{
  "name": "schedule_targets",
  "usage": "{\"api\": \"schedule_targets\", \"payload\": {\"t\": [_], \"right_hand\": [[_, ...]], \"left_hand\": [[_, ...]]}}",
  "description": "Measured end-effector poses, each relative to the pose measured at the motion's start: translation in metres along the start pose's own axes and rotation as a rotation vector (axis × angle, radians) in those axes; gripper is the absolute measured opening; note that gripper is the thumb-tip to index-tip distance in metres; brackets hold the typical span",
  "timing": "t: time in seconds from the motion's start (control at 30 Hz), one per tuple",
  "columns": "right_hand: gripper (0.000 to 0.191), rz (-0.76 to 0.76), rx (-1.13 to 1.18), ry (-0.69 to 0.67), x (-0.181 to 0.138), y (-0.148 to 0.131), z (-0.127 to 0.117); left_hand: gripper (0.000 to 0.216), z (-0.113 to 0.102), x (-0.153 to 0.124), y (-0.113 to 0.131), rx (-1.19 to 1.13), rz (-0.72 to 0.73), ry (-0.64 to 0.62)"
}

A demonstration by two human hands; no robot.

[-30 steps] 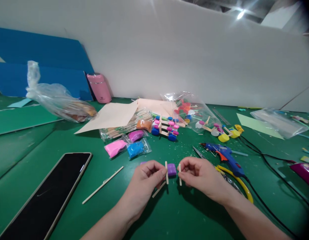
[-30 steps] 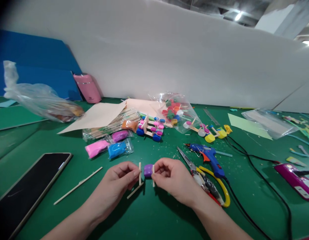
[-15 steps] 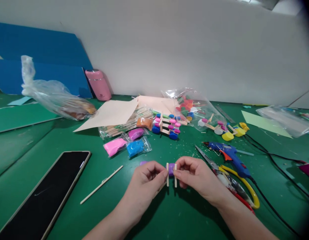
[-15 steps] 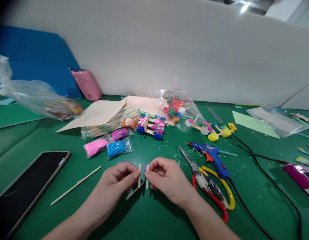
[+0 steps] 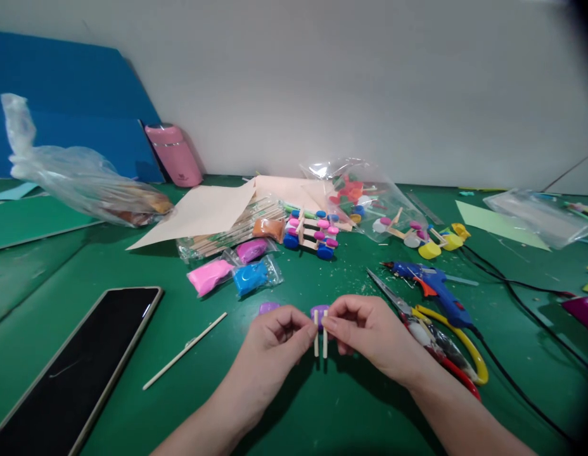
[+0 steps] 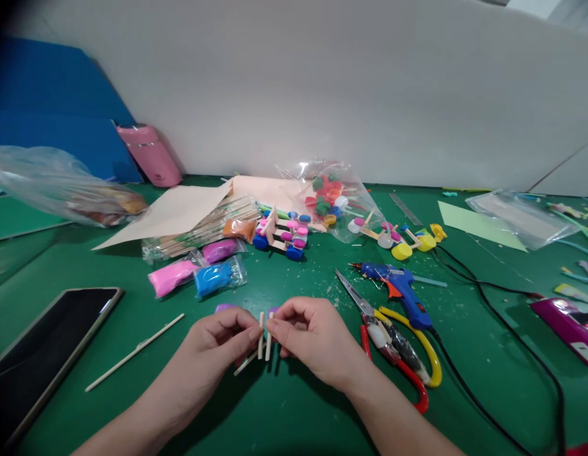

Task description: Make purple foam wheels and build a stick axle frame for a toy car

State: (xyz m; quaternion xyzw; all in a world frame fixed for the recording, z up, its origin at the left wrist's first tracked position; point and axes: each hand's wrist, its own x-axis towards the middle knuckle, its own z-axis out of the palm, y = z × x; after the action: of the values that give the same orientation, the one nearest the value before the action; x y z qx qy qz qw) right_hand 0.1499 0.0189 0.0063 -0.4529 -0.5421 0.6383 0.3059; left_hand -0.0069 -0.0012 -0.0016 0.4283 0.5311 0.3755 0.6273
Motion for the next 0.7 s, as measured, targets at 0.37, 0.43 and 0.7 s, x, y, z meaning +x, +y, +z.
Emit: {"api": "schedule_targets", "payload": {"t": [0.37,0.43,0.7], "right_hand": [[0.019,-0.008,-0.028,-0.002,0.0012,0.0029,0.0009],[0.02,-0.006,-0.033,-0.001,0.0011,0.0029,0.0014],[0.022,-0.005,-0.042,0.006,0.0025,0.0038,0.0011]], "left_hand": [[0.02,0.0012,0.0002,-0.0022,0.018,0.022,-0.027],[0.021,0.0015,0.0002,-0.0019,0.021,0.016,-0.03],[0.021,0.0013,-0.0011,0.0011,0.038,-0.01,-0.026]]}}
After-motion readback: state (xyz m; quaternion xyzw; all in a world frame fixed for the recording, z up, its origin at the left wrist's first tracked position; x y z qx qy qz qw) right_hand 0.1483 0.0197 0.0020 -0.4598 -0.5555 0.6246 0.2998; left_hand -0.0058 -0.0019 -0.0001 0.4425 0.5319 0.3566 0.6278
